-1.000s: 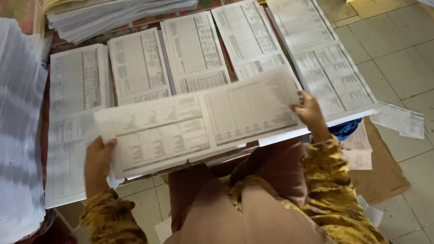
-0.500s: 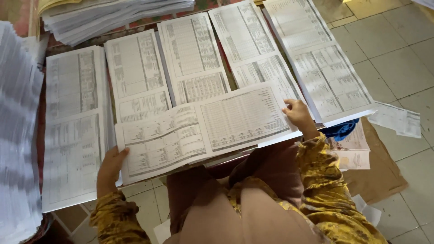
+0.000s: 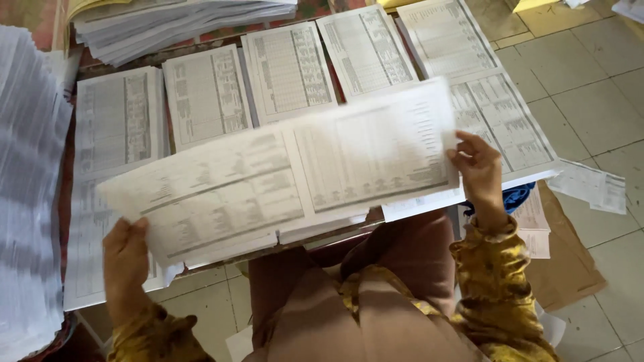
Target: Folding printed sheets of paper and organizing them into stacks.
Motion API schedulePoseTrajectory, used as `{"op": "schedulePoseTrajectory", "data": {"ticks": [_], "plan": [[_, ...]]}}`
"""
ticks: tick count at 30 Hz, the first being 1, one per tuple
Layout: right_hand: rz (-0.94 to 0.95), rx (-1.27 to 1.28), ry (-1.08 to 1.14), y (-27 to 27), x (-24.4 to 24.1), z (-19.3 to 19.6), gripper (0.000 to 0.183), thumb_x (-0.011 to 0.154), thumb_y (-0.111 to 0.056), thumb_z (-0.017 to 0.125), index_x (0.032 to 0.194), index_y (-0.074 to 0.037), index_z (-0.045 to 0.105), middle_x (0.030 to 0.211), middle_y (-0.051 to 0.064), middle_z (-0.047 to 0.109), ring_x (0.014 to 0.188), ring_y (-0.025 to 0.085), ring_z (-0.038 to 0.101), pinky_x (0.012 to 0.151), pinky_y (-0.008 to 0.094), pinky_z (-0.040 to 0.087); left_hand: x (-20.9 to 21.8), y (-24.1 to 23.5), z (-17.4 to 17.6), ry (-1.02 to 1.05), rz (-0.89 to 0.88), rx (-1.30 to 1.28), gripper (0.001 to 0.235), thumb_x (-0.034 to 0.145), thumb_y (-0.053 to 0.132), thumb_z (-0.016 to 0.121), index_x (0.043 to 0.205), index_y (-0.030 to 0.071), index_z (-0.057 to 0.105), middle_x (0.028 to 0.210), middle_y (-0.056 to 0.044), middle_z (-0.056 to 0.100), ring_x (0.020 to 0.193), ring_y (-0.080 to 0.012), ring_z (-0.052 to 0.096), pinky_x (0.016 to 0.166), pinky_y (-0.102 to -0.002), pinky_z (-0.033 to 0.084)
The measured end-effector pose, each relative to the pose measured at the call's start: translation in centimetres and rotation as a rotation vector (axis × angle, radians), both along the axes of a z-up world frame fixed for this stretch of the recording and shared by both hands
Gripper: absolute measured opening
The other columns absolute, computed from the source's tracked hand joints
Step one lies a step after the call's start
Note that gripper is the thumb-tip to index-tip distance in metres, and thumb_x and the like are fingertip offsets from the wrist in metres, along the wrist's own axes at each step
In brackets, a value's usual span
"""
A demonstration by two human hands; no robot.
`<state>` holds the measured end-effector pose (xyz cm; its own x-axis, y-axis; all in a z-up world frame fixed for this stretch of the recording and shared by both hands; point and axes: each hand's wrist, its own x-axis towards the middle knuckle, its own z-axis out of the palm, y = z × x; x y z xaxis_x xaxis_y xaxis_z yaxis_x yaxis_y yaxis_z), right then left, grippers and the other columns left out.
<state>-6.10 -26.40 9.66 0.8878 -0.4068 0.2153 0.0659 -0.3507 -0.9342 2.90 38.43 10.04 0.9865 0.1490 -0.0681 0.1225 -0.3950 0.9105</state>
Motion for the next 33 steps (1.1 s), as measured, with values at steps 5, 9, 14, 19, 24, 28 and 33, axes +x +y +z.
{"op": "schedulePoseTrajectory", "data": {"ticks": [5,9,14,19,24,28,33], "plan": [[0.037,0.162,-0.224,-0.1,-0.5,-2.4,0.036,0.103,0.005,0.066,0.136,-0.005,0.061,0.106,0.005,0.072,0.091,0.012,0.067,0.080,0.022,0.061,-0.7,0.7,-2.6,-0.120,-0.015,-0.069,0.018,0.111,0.009,0.053,0.122,0.005,0.066,0.110,-0.005,0.063,0.106,-0.0201,0.060,0.093,-0.035,0.051],[-0.145,-0.117,0.182,-1.0,0.8,-8.0,0.032,0.100,-0.017,0.078,0.079,0.005,0.068,0.086,0.013,0.064,0.077,0.024,0.063,0.060,0.034,0.053,-1.7,-3.1,-2.2,-0.080,-0.234,-0.073,0.027,0.106,0.029,0.055,0.120,0.012,0.071,0.105,-0.004,0.066,0.089,-0.0179,0.055,0.079,-0.034,0.046],[-0.092,-0.071,0.269,-0.2,1.2,-4.6,0.021,0.102,-0.017,0.070,0.112,0.002,0.072,0.099,0.013,0.076,0.092,0.025,0.074,0.078,0.031,0.064,-0.5,-1.1,-4.1,-0.041,-0.121,-0.076,0.029,0.108,0.013,0.054,0.133,0.002,0.066,0.125,-0.012,0.069,0.117,-0.0279,0.062,0.106,-0.042,0.051],[0.010,-0.070,0.111,-3.5,0.0,-4.9,0.011,0.098,-0.014,0.075,0.102,-0.004,0.072,0.091,0.000,0.069,0.084,0.009,0.059,0.073,0.027,0.048,1.2,2.4,-6.8,-0.010,-0.013,0.008,0.029,0.111,0.027,0.062,0.104,-0.001,0.066,0.107,-0.009,0.066,0.103,-0.0220,0.060,0.085,-0.040,0.055],[0.080,-0.184,0.421,-3.8,0.3,-2.2,0.033,0.100,-0.030,0.068,0.113,0.000,0.075,0.097,0.000,0.057,0.086,0.016,0.046,0.063,0.036,0.038,0.4,1.8,-3.2,0.293,-0.215,-0.137,0.033,0.094,0.022,0.067,0.112,-0.004,0.077,0.104,-0.016,0.080,0.087,-0.0238,0.073,0.077,-0.036,0.061],[0.161,-0.121,0.591,0.5,1.1,3.1,0.035,0.102,-0.023,0.069,0.122,0.004,0.077,0.097,0.014,0.069,0.080,0.025,0.056,0.061,0.038,0.038,-1.3,3.7,-3.8,0.379,-0.203,-0.489,0.046,0.091,0.018,0.069,0.127,-0.011,0.066,0.129,-0.024,0.071,0.110,-0.0358,0.072,0.098,-0.048,0.063],[0.213,0.230,0.467,-11.5,9.3,-14.4,0.036,0.119,-0.013,0.053,0.155,-0.011,0.051,0.135,0.021,0.059,0.112,0.042,0.057,0.081,0.070,0.049,-3.0,8.2,-4.8,0.308,-0.120,-0.659,0.035,0.088,0.014,0.077,0.118,-0.004,0.074,0.110,-0.018,0.078,0.086,-0.0275,0.077,0.070,-0.034,0.066]]}}
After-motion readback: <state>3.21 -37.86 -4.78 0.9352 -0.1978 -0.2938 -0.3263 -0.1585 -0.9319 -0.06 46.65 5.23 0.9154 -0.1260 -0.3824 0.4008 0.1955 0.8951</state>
